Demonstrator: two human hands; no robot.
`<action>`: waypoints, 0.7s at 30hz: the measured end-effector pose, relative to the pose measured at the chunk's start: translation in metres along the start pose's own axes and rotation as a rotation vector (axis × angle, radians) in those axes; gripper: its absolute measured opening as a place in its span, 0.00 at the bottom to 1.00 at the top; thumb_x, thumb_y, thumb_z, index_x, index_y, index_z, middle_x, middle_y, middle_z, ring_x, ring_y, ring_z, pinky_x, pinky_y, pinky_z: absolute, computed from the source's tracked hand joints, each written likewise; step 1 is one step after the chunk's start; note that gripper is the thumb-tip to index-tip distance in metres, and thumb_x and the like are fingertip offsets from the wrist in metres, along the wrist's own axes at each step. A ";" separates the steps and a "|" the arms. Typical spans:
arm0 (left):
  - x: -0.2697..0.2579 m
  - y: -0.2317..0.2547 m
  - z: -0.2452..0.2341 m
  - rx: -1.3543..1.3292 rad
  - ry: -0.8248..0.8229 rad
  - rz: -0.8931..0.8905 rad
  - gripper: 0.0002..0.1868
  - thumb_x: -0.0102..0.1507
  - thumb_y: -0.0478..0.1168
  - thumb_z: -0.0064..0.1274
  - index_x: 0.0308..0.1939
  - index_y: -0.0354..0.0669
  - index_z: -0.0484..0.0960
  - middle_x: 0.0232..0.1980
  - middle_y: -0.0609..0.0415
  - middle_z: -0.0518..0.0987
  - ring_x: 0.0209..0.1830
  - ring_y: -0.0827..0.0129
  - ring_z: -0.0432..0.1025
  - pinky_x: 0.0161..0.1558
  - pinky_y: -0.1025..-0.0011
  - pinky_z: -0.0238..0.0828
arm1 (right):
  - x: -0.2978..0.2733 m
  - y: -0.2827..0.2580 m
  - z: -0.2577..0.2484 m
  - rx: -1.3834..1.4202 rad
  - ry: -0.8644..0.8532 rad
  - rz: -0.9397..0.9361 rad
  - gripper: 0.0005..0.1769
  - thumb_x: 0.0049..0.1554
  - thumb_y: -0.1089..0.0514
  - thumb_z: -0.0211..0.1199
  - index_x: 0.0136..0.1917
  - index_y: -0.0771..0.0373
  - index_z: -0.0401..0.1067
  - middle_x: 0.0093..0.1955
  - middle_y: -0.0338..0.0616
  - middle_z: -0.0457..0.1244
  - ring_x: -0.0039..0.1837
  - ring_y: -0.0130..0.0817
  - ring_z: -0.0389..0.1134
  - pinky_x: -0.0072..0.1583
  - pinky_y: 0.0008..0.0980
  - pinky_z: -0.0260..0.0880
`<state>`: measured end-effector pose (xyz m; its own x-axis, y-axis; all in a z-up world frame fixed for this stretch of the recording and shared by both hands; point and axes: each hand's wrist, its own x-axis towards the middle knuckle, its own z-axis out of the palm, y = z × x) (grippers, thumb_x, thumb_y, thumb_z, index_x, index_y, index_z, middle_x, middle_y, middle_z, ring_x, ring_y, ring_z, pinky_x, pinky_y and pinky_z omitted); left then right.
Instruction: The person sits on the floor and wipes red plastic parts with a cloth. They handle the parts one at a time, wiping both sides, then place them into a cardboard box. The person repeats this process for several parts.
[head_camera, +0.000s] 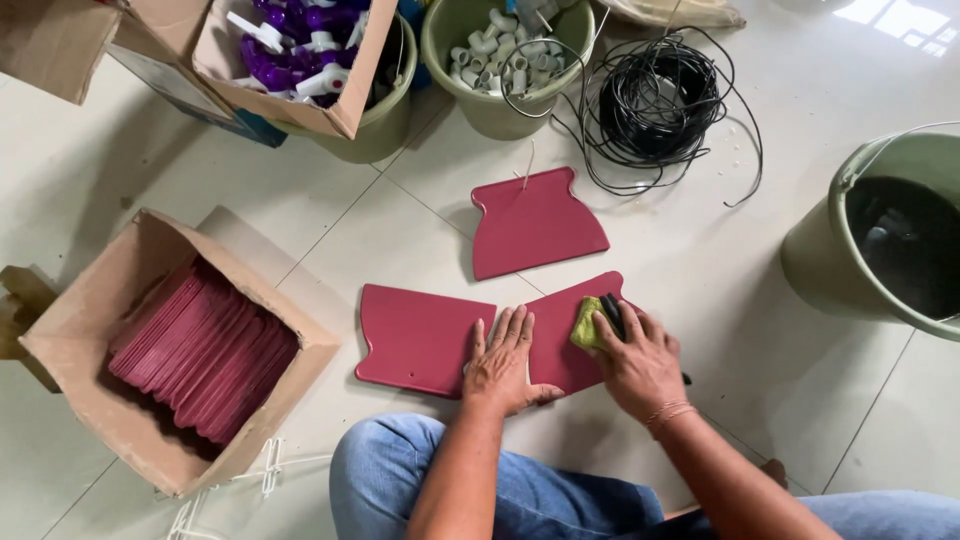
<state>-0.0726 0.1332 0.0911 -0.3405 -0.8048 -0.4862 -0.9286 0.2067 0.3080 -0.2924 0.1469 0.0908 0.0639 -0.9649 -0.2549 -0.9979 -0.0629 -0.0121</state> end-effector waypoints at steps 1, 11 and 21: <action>0.001 -0.002 0.008 -0.002 -0.001 0.001 0.66 0.55 0.74 0.53 0.83 0.47 0.38 0.87 0.56 0.35 0.87 0.62 0.29 0.80 0.44 0.19 | -0.006 -0.012 0.015 -0.002 -0.001 0.001 0.32 0.64 0.28 0.43 0.79 0.28 0.53 0.84 0.38 0.46 0.81 0.42 0.48 0.72 0.47 0.55; -0.005 0.003 -0.003 -0.030 -0.021 -0.027 0.68 0.54 0.72 0.55 0.83 0.46 0.34 0.87 0.54 0.35 0.87 0.65 0.27 0.81 0.47 0.16 | 0.030 -0.013 -0.008 0.085 0.120 0.062 0.31 0.64 0.44 0.46 0.78 0.50 0.61 0.84 0.39 0.45 0.70 0.49 0.59 0.62 0.48 0.65; -0.008 0.009 -0.013 -0.082 -0.048 -0.068 0.72 0.54 0.71 0.57 0.82 0.43 0.25 0.87 0.52 0.38 0.87 0.65 0.29 0.80 0.49 0.14 | 0.048 0.004 0.008 0.089 0.168 0.093 0.30 0.66 0.39 0.46 0.78 0.46 0.61 0.79 0.27 0.50 0.67 0.48 0.59 0.61 0.49 0.63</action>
<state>-0.0762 0.1340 0.1086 -0.2857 -0.7877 -0.5458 -0.9353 0.1052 0.3378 -0.2937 0.1023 0.0706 -0.0362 -0.9949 -0.0938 -0.9955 0.0441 -0.0837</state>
